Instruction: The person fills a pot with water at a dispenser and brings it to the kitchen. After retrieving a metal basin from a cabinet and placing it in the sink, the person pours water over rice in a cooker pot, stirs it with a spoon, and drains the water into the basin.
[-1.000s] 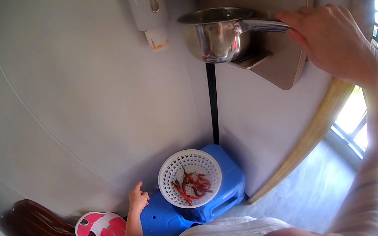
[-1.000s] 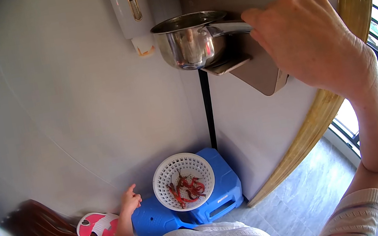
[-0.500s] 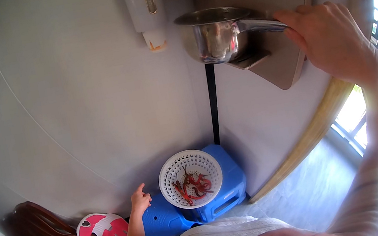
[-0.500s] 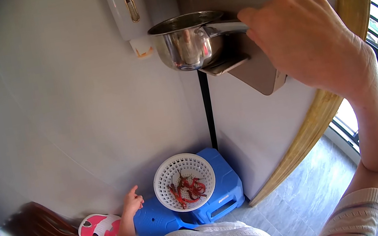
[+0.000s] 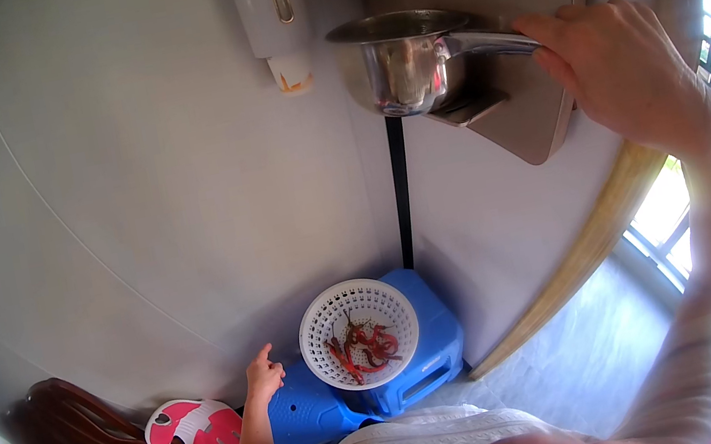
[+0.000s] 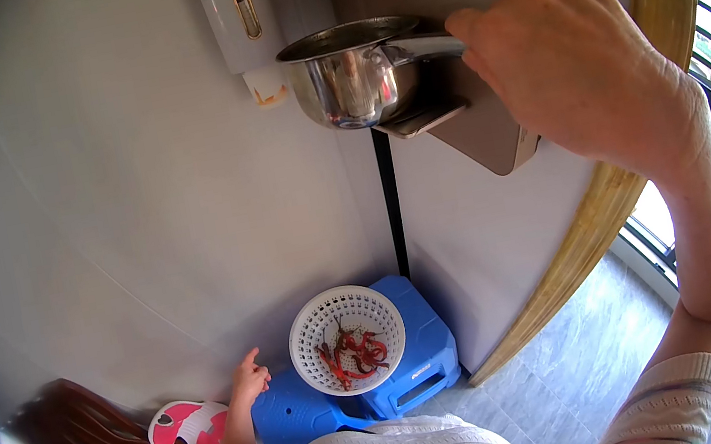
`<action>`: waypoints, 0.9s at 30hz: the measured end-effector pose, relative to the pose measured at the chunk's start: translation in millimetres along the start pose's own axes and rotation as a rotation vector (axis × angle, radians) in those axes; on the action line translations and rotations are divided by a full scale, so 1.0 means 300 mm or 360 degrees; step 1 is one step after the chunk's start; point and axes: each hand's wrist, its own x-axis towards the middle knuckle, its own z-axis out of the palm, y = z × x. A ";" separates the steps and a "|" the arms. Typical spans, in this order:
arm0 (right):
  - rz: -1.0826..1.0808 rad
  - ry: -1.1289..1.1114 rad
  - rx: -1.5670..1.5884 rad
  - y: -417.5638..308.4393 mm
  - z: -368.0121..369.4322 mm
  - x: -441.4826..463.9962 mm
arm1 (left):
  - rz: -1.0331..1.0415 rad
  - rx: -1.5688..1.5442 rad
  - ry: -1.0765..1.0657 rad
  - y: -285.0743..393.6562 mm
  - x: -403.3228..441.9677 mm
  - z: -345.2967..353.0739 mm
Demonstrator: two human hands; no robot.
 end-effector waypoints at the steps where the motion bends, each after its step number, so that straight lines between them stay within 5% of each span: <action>1: -0.0001 0.0007 0.0001 0.000 0.003 0.001 | 0.0001 0.0010 0.0001 0.003 -0.002 -0.001; 27: -0.0015 0.0022 0.0035 0.004 -0.001 -0.005 | -0.0058 -0.0008 -0.0001 -0.002 -0.024 0.009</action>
